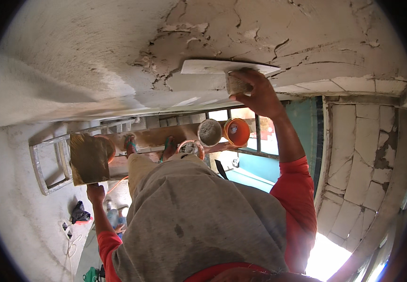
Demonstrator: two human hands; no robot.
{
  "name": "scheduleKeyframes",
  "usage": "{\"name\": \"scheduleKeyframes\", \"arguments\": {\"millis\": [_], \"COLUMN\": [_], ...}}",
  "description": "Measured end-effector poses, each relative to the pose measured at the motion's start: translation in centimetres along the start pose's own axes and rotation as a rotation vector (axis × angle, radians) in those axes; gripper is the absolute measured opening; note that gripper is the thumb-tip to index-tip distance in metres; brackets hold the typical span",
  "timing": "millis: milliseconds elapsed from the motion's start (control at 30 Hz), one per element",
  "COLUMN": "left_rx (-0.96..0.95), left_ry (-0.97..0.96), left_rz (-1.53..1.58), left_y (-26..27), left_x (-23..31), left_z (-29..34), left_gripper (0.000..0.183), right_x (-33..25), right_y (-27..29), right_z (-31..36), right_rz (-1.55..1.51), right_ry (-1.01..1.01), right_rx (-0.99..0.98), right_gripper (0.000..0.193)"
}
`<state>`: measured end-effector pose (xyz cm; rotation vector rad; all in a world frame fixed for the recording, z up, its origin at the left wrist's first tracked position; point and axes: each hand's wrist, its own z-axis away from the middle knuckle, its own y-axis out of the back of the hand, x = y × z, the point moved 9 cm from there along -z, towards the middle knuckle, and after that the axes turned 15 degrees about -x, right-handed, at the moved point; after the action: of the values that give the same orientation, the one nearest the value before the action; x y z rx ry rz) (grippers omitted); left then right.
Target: The person scoops wet cement from a bucket with a trowel and applies it to the wall, smoothing the surface repeatedly. The person works on a vertical wall surface, transferring material from a bucket to a hawk and then to the wall.
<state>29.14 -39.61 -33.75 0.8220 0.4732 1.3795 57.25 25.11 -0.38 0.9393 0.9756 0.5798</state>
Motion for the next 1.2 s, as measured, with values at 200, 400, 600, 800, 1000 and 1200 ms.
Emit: {"name": "scheduleKeyframes", "arguments": {"millis": [200,400,600,800,1000,1200], "left_rx": [-0.017,-0.106,-0.178,-0.230,-0.217,-0.283], "left_ry": [0.043,0.075,0.121,-0.100,-0.171,-0.038], "left_rz": [-0.047,-0.064,-0.210,-0.414,-0.440,-0.440], "left_y": [-0.6,-0.9,0.4,4.5,9.3,11.8], "left_x": [-1.9,-2.5,-2.7,-1.3,-2.0,-4.9], "left_z": [1.9,3.2,2.7,1.6,0.0,-4.1], "left_gripper": [0.057,0.051,0.049,0.049,0.051,0.056], "right_x": [0.8,3.3,11.3,9.7,10.1,3.7], "right_y": [5.0,3.1,-22.8,-27.7,-28.3,-29.5], "right_z": [3.0,9.0,5.8,-1.6,-5.7,-9.1], "right_rz": [-0.150,-0.051,-0.881,-0.878,-1.325,-1.361], "right_ry": [0.016,-0.126,-0.322,0.147,-0.054,0.050], "right_rx": [0.065,0.419,0.440,0.648,0.426,0.386], "right_gripper": [0.064,0.053,0.050,0.040,0.023,0.021]}}
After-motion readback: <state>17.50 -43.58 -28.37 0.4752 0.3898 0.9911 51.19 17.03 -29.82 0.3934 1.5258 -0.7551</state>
